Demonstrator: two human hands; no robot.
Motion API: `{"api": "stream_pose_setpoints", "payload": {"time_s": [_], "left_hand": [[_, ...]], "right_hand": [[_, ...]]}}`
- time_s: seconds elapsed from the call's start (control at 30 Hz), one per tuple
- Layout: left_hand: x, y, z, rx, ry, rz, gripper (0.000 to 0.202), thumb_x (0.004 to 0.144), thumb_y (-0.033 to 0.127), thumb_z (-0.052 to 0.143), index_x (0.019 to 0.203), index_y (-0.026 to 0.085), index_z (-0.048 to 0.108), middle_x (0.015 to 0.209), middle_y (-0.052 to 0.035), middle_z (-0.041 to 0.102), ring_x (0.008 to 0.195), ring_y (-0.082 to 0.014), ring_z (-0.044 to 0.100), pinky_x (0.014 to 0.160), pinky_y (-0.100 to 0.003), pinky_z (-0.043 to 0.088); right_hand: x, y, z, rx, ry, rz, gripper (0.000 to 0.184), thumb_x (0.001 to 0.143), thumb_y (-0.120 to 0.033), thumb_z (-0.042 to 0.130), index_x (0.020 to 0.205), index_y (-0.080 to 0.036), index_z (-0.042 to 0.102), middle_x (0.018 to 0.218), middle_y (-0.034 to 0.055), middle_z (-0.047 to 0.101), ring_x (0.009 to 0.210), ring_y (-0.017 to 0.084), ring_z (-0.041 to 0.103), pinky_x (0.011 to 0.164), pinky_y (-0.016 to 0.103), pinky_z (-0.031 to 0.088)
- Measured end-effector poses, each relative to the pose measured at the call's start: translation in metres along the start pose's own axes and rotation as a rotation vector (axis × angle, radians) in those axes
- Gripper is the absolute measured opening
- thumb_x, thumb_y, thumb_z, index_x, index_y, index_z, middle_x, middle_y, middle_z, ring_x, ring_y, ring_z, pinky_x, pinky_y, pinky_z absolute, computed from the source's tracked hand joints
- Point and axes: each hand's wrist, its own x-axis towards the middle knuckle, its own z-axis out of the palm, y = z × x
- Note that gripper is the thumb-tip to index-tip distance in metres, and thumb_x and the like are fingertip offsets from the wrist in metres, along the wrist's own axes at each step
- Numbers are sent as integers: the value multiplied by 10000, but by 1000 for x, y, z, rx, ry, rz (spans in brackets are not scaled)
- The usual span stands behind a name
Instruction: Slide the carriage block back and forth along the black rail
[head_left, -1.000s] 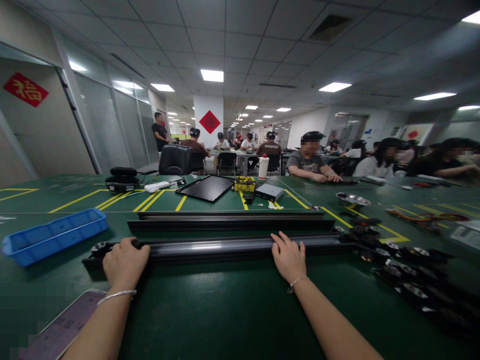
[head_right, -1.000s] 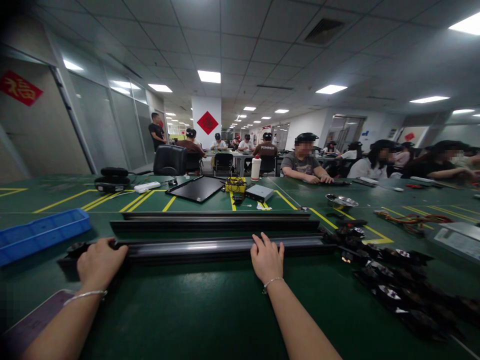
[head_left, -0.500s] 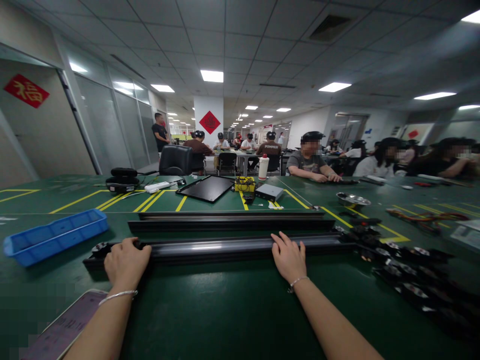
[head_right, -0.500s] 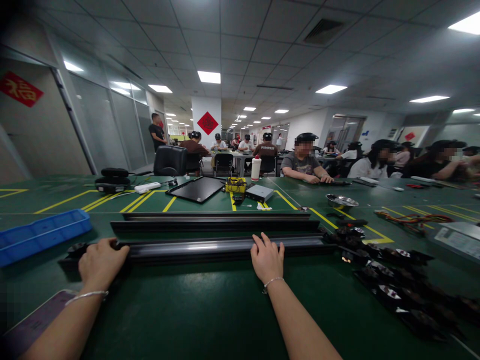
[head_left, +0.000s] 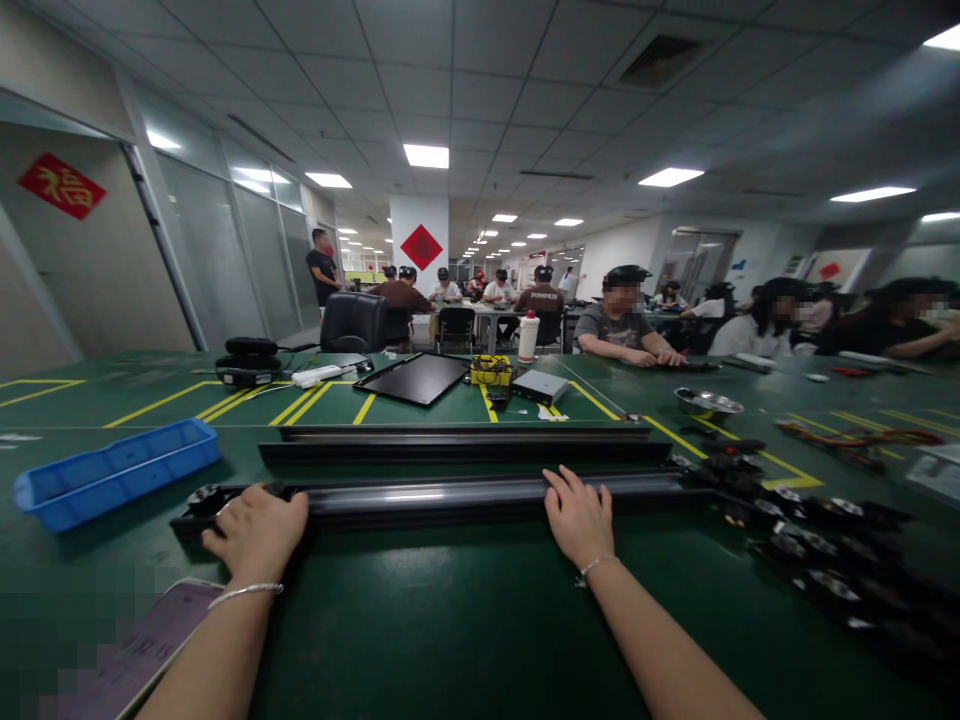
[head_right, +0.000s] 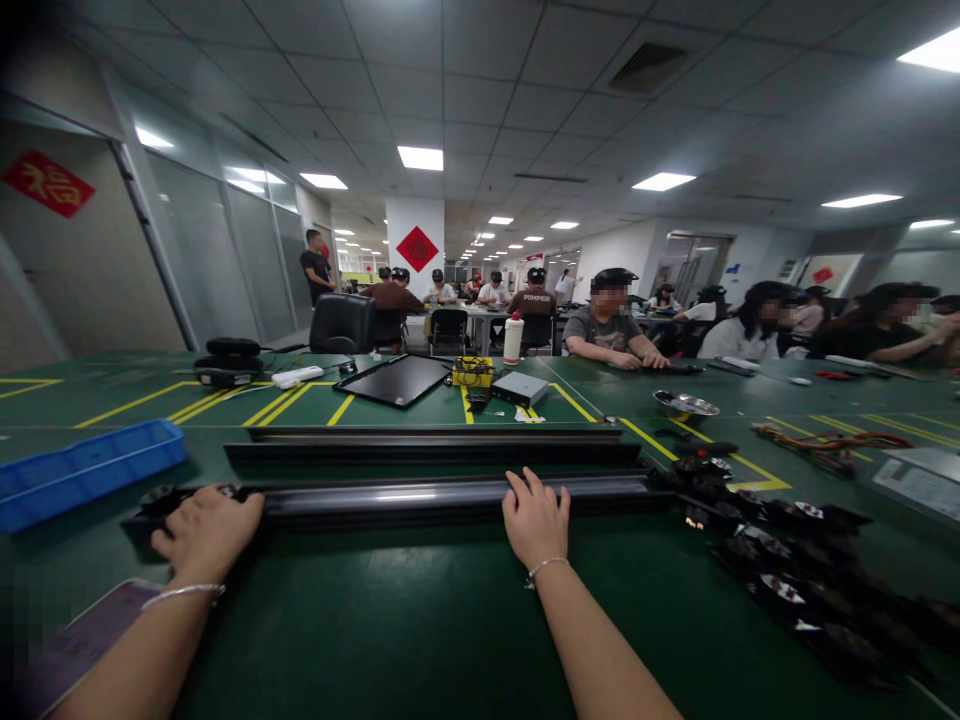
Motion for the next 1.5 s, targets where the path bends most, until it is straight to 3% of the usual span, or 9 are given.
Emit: {"api": "stream_pose_setpoints", "payload": {"time_s": [0.7, 1.5], "left_hand": [[-1, 2, -13, 1, -59, 33, 614, 672, 544, 369, 1062, 94, 517, 1109, -198, 534, 1098, -340, 427, 889, -470, 348], [1, 3, -16, -27, -115, 21, 615, 645, 567, 400, 1040, 114, 528, 1107, -202, 538, 1108, -356, 416, 901, -499, 322]], "right_hand": [[-1, 0, 2, -3, 32, -1, 421, 856, -353, 269, 1205, -328, 503, 1313, -2, 442, 1055, 199, 468, 1007, 474, 140], [-1, -1, -3, -8, -11, -5, 442, 870, -377, 223, 1229, -327, 476, 1329, 5, 420, 1084, 199, 450, 1011, 470, 138]]}}
